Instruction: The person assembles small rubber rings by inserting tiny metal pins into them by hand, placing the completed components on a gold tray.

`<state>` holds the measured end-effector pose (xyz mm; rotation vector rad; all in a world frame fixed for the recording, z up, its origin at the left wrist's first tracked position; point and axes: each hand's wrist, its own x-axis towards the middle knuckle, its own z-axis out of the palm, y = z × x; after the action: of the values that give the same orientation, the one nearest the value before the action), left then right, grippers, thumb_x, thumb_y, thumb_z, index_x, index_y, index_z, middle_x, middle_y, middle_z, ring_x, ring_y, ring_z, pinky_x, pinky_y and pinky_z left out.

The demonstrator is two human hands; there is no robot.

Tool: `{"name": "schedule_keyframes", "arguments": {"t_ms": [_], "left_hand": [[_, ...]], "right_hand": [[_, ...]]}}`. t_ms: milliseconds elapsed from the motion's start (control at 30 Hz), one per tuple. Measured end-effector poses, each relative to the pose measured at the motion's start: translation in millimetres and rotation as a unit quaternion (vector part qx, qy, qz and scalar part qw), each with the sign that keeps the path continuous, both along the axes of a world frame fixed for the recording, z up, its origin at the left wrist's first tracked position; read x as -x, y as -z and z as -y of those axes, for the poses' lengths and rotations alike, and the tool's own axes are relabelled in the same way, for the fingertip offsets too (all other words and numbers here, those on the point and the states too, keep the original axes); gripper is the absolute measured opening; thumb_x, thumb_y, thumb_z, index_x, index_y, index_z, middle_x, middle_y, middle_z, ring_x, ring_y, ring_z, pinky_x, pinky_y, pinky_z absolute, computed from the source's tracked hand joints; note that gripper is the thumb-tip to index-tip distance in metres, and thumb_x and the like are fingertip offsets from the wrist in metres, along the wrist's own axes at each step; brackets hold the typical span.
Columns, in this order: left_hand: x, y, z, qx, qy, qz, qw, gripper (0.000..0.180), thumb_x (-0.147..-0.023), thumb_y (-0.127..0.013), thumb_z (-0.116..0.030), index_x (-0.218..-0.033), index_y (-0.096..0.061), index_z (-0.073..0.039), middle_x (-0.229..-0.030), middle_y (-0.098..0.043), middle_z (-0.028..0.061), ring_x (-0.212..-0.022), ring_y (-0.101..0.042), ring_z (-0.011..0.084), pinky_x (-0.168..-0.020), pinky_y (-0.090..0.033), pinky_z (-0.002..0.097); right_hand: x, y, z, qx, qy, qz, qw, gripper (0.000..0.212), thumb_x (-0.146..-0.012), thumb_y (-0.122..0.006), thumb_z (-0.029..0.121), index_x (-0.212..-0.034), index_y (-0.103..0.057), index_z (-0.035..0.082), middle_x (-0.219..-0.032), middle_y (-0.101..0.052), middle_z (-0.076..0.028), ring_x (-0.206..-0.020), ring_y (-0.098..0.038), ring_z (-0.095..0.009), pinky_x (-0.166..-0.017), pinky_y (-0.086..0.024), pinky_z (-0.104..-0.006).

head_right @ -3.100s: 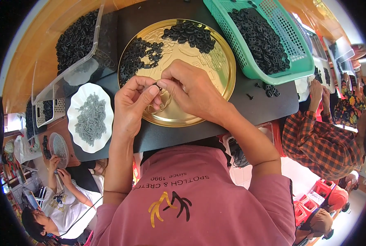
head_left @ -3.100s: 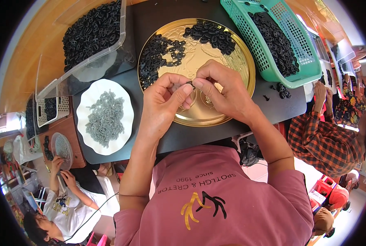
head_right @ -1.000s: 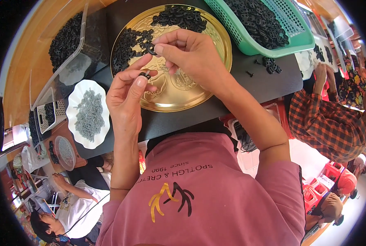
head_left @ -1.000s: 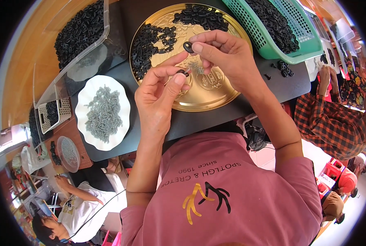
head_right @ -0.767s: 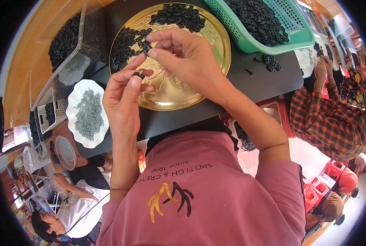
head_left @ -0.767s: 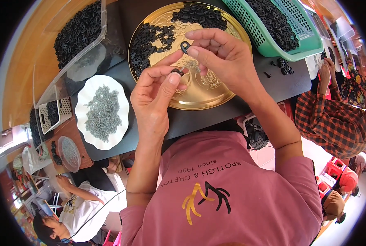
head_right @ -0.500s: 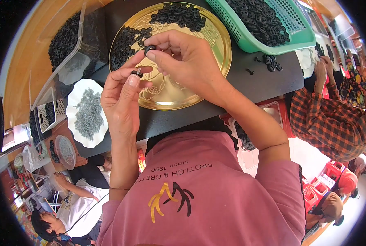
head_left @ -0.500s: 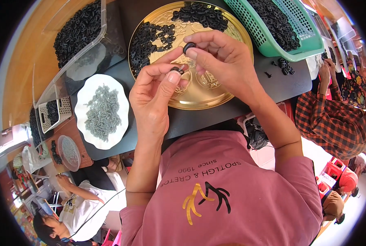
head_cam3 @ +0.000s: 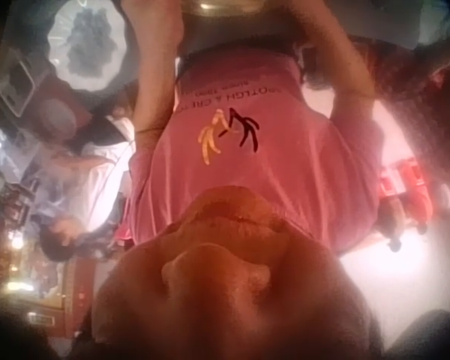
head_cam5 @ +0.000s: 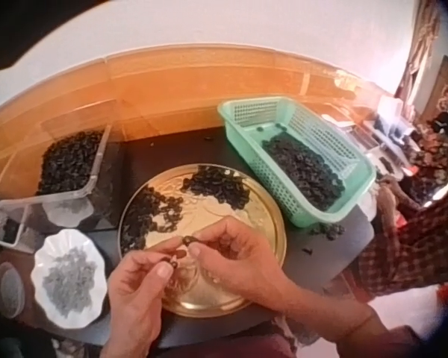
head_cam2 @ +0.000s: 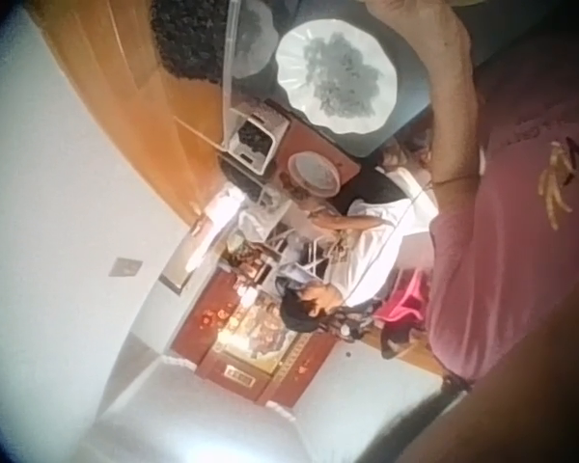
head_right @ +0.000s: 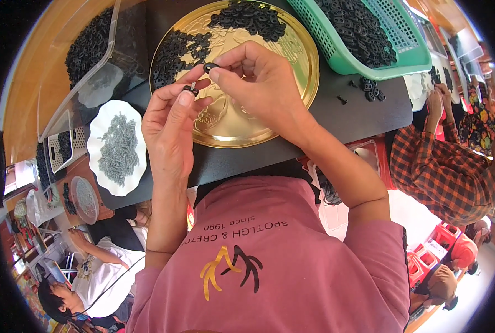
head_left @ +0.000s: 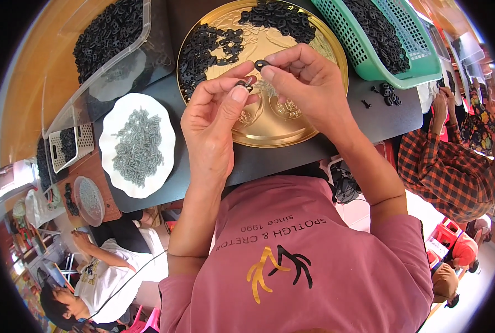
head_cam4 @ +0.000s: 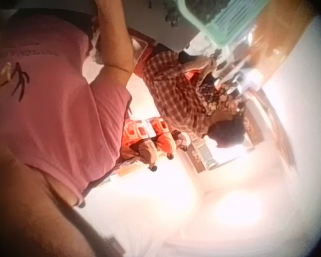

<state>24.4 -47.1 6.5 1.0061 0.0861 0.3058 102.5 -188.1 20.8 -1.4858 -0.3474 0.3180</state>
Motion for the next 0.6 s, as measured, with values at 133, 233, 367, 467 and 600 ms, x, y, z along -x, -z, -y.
{"name": "schedule_keyframes", "arguments": {"t_ms": [133, 233, 367, 467, 600], "left_hand": [[0.4, 1.2, 0.0, 0.011, -0.022, -0.031, 0.999, 0.016, -0.09, -0.062, -0.008, -0.102, -0.059, 0.002, -0.109, -0.062, 0.0145, -0.085, -0.061, 0.0115, -0.078, -0.052, 0.0243], [1.9, 3.5, -2.5, 0.009, -0.013, -0.067, 0.998, 0.016, -0.089, -0.064, -0.008, -0.101, -0.059, 0.001, -0.095, -0.064, 0.0088, -0.078, -0.061, 0.0098, -0.073, -0.052, 0.0236], [1.8, 2.6, -2.9, 0.008, -0.001, -0.061, 0.998, 0.017, -0.089, -0.064, -0.009, -0.101, -0.059, 0.002, -0.086, -0.064, 0.006, -0.073, -0.06, 0.0095, -0.069, -0.051, 0.023], [1.1, 0.4, -3.3, 0.013, 0.006, -0.06, 0.998, 0.017, -0.089, -0.064, -0.008, -0.101, -0.059, 0.002, -0.084, -0.064, 0.0061, -0.072, -0.06, 0.0095, -0.069, -0.051, 0.0229], [1.2, -0.3, -4.2, 0.012, 0.007, -0.065, 0.998, 0.017, -0.089, -0.064, -0.008, -0.101, -0.059, 0.002, -0.083, -0.064, 0.0061, -0.071, -0.059, 0.0095, -0.067, -0.05, 0.0226]], "right_hand": [[-0.9, -7.0, 2.4, -0.056, -0.027, -0.046, 0.997, 0.015, -0.086, -0.067, 0.007, -0.099, -0.063, 0.0, -0.085, -0.066, -0.006, -0.064, -0.057, -0.008, -0.058, -0.046, -0.0202], [1.4, -11.0, -0.3, -0.056, -0.026, -0.052, 0.997, 0.017, -0.084, -0.069, 0.008, -0.096, -0.063, -0.002, -0.078, -0.065, -0.005, -0.062, -0.057, -0.007, -0.056, -0.046, -0.0198], [3.7, -10.5, -1.2, -0.048, -0.034, -0.049, 0.997, 0.017, -0.084, -0.07, 0.008, -0.096, -0.064, -0.002, -0.078, -0.065, -0.005, -0.063, -0.057, -0.007, -0.057, -0.046, -0.0196], [4.8, -10.9, -0.7, -0.052, -0.041, -0.044, 0.997, 0.017, -0.084, -0.07, 0.009, -0.096, -0.065, -0.002, -0.079, -0.065, -0.005, -0.063, -0.058, -0.007, -0.057, -0.046, -0.0193], [6.4, -11.7, -0.7, -0.039, -0.04, -0.039, 0.998, 0.016, -0.085, -0.069, 0.009, -0.095, -0.064, -0.002, -0.078, -0.065, -0.005, -0.063, -0.057, -0.007, -0.057, -0.045, -0.0191]]}}
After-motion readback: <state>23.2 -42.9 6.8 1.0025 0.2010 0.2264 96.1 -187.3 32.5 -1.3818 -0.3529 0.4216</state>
